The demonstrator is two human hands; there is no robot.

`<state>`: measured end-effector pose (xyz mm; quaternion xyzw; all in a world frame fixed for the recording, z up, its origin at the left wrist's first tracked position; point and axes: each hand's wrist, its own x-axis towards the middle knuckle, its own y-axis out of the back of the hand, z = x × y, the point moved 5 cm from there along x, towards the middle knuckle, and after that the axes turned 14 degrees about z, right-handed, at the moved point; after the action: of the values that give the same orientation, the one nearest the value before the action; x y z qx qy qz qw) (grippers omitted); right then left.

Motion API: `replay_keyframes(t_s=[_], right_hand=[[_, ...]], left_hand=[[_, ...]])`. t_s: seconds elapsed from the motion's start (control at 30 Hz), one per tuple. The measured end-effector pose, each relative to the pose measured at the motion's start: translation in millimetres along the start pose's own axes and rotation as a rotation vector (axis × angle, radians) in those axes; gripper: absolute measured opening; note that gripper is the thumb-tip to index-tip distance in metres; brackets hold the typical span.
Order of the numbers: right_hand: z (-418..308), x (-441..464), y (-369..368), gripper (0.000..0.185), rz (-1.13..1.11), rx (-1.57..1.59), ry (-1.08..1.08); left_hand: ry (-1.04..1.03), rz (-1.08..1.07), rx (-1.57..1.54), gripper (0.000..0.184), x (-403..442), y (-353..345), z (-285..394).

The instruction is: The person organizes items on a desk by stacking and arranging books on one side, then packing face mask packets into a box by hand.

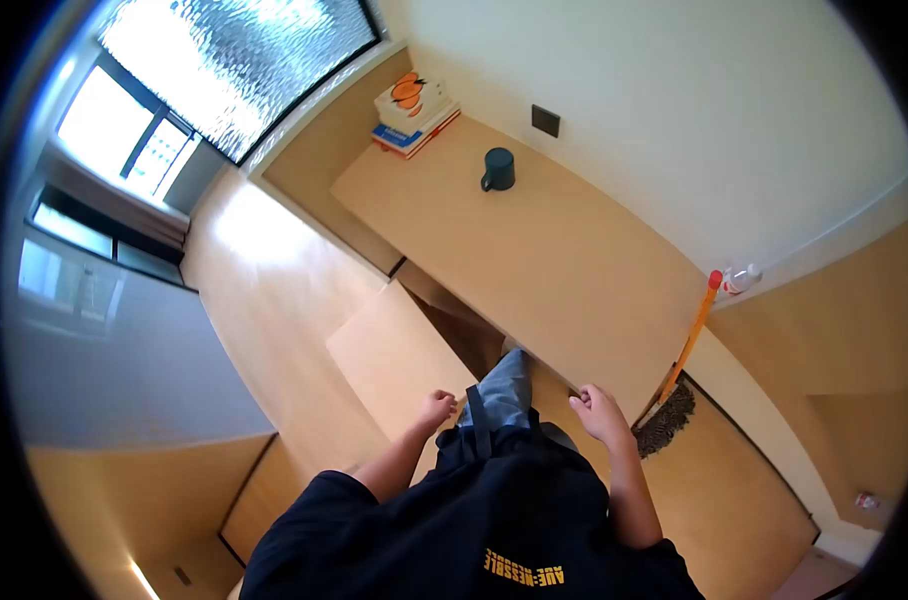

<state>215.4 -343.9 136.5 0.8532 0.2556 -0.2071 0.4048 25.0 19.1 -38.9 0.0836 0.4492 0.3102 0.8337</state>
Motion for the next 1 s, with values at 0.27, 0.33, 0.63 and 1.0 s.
replay_keyframes(t_s=[0.27, 0.33, 0.63, 1.0], right_hand=[[0.2, 105.3, -7.4, 0.087, 0.273, -0.351, 0.115], [-7.1, 138.7, -21.4, 0.100, 0.263, -0.303, 0.049], [-37.2, 271.8, -21.2, 0.081, 0.384, -0.512, 0.387], [-36.5, 267.6, -32.1, 0.068, 0.391, -0.586, 0.552]], left_hand=[[-0.744, 0.387, 0.133, 0.014, 150.9, -3.9, 265.1], [-0.858, 0.448, 0.297, 0.018, 178.2, 3.0, 334.0], [-1.458, 0.125, 0.890, 0.064, 319.3, 55.2, 455.5], [-1.728, -0.418, 1.123, 0.074, 349.4, 62.0, 420.0]])
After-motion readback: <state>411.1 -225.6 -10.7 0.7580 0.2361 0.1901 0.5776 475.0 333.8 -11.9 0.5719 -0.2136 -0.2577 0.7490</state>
